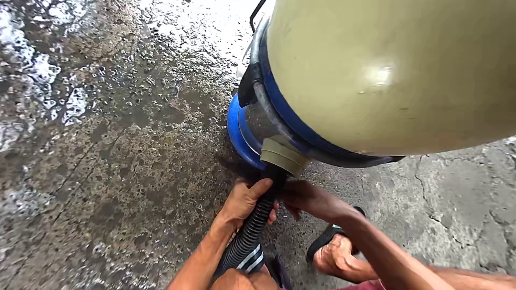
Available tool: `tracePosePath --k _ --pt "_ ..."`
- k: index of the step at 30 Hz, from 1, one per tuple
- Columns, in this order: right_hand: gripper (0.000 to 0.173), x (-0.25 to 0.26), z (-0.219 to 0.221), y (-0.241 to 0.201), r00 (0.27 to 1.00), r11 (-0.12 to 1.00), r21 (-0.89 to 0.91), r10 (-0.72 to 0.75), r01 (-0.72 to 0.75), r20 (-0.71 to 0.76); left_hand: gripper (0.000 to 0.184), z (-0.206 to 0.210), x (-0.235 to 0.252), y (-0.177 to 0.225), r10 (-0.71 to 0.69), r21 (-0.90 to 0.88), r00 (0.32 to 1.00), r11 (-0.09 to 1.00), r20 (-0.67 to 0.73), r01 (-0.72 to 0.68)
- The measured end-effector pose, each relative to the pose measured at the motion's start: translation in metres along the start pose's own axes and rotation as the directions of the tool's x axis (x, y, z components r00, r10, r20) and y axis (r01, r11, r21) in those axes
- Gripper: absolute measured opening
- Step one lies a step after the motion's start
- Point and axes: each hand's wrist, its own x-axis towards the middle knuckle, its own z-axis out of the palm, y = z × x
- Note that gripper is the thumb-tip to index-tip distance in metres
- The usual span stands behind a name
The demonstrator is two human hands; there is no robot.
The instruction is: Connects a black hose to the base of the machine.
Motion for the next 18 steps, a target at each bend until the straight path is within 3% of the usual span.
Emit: tracePosePath --k 3,6,10,13,16,18 --pt "0.024 -0.040 -0.018 -0.069 0.984 0.941 -0.292 -0.179 0.170 -0.002 0.017 0.015 0.010 0.001 0.080 0.059 0.995 0.995 -0.061 -0.076" --pt "0.028 -0.033 -0.011 -0.142 0.966 0.887 -0.456 -0.176 0.073 -0.188 0.021 0.025 0.029 0.003 0.084 0.048 0.996 0.995 -0.041 -0.082" --pt "0.026 0.010 0.013 -0.179 0.976 0.759 -0.626 0.055 -0.179 -0.212 0.017 0.035 0.040 0.001 0.083 0.009 0.996 0.997 -0.036 -0.083" --pt "0.046 0.050 0.025 -0.176 0.921 0.775 -0.498 0.326 -0.389 -0.211 0.014 0.031 0.043 -0.007 0.129 -0.017 0.992 0.992 -0.003 -0.129" --pt "0.068 0.079 0.041 -0.178 0.806 0.718 -0.370 0.557 -0.590 -0.203 0.017 0.031 0.039 -0.005 0.117 0.021 0.993 0.993 -0.026 -0.116" --pt "0.061 0.082 0.048 -0.182 0.787 0.692 -0.382 0.576 -0.613 -0.219 0.017 0.031 0.038 -0.002 0.117 0.040 0.993 0.992 -0.018 -0.116"
